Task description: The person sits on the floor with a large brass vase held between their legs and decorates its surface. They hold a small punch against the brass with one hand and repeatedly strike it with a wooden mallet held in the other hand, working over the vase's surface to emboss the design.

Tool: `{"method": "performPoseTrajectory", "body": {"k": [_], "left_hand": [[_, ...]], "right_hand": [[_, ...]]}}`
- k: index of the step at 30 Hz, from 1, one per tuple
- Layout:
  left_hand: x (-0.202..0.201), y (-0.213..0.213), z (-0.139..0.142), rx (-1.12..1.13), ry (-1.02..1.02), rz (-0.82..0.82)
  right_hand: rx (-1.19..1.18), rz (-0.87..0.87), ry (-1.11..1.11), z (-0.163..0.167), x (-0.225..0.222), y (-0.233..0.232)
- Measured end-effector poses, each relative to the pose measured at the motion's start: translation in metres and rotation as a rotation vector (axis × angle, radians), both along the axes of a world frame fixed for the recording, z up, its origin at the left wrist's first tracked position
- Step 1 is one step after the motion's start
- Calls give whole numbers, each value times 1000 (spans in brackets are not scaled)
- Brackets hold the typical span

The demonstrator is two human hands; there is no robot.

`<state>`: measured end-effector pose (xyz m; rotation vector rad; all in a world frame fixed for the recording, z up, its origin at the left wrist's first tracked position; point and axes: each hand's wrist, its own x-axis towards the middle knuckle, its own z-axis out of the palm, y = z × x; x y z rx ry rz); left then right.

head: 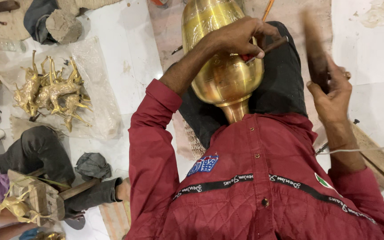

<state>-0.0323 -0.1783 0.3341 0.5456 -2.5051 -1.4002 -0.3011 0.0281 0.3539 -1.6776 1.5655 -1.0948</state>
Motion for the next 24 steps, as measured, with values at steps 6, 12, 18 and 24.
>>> {"method": "performPoseTrajectory", "body": {"k": [6,12,18,24], "left_hand": [[-6,-1,-5,3,-17,3],[-8,-2,-6,16,-66,8],[-3,0,0,92,-160,4],[-2,-4,-8,40,-63,-96]], "right_hand": [[89,-67,-105,-7,4,9],[55,-59,16,-10,5,14],[112,-61,46,-19,4,19],[99,-95,-98,-35,6,23]]}}
